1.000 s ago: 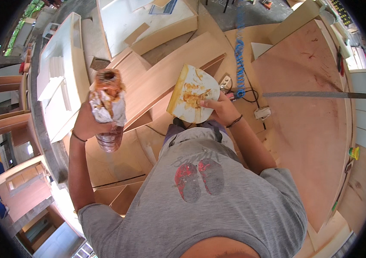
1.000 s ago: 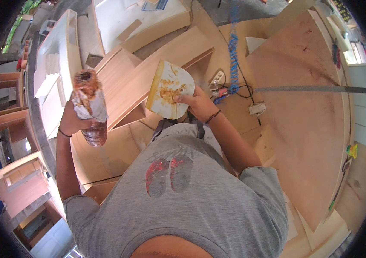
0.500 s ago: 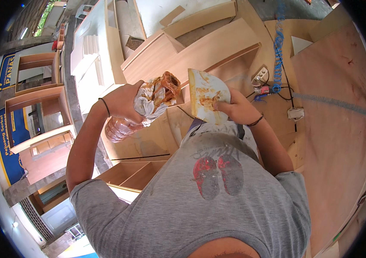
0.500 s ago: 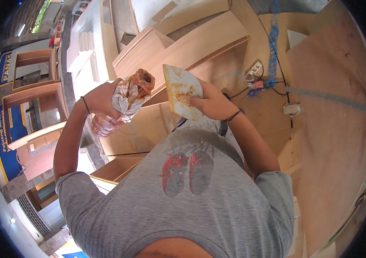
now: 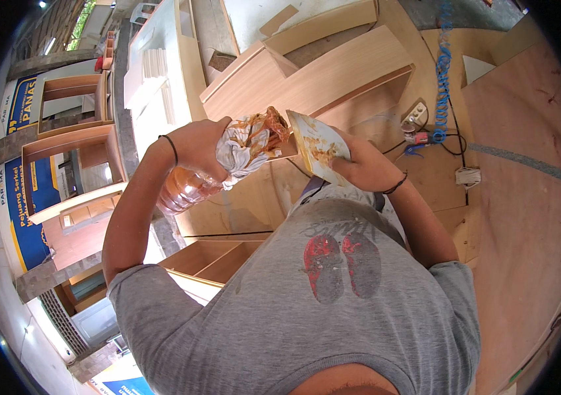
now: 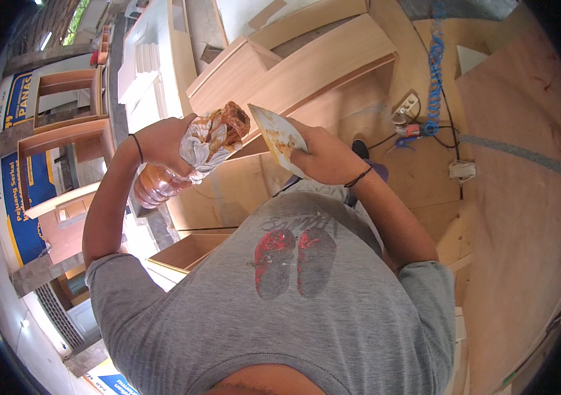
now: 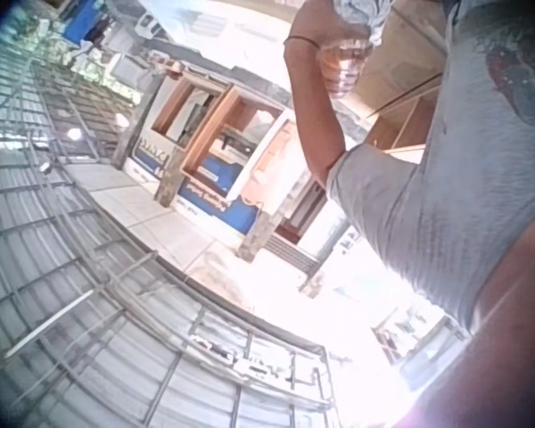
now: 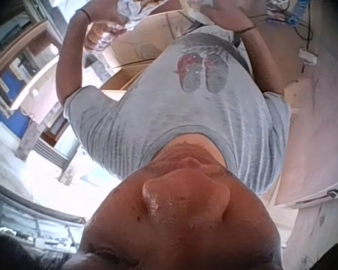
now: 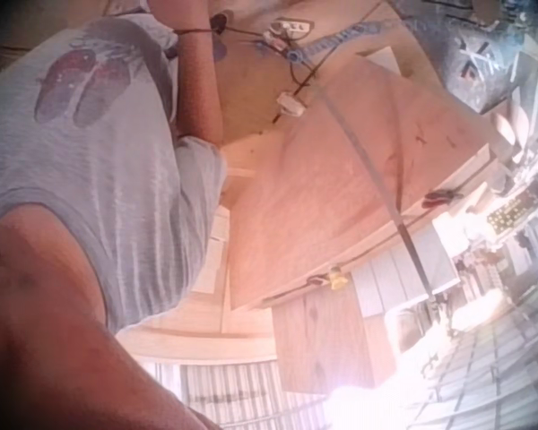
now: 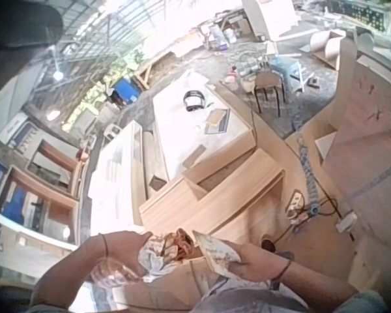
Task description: The person applies glue to wood panels using a container with an applicator, wipes the surface with a cloth, and then presses a long wooden strip onto the edge of a larger panel.
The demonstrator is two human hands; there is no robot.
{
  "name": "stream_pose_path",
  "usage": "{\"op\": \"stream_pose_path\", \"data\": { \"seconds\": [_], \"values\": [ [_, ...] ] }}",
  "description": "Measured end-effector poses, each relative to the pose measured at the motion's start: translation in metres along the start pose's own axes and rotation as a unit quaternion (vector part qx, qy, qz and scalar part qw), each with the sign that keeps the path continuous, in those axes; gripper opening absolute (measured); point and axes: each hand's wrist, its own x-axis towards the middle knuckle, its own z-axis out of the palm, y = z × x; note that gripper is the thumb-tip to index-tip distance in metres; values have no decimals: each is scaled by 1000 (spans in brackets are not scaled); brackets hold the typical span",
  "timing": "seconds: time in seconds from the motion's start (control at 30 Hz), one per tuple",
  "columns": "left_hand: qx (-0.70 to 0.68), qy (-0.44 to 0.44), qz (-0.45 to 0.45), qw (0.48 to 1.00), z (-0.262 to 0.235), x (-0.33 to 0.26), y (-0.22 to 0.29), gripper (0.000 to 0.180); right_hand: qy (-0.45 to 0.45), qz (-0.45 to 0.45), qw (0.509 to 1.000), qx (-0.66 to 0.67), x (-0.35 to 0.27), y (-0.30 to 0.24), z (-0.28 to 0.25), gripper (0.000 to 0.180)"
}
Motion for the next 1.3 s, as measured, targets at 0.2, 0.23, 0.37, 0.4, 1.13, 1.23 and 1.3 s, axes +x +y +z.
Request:
{"op": "stream_pose_path", "data": {
  "seconds": [0.2, 0.23, 0.37, 0.4, 1.13, 1.23, 1.3],
  "values": [
    [13, -13, -11, 1000, -3, -1, 3, 81, -23, 29, 999, -6, 2, -8, -1, 52],
    [11, -15, -14, 1000, -4, -3, 4, 81, -20, 20, 1000, -5, 2, -8, 1, 52],
    [25, -8, -23, 999, -3, -4, 3, 82, -22, 0, 1000, -7, 5, 2, 3, 54],
    [28, -11, -28, 999, -2, -4, 3, 83, -25, 1, 1000, -9, 5, 3, 3, 54],
    [27, -8, -45, 999, 2, -4, 4, 87, -59, 0, 998, -15, 14, -2, 0, 57],
    [11, 1, -37, 999, 5, -2, 4, 87, -75, 33, 997, -17, 15, -6, -4, 55],
    [6, 16, -38, 999, 10, -4, 1, 86, -73, 21, 997, -11, 16, -4, -2, 54]
  ]
}}
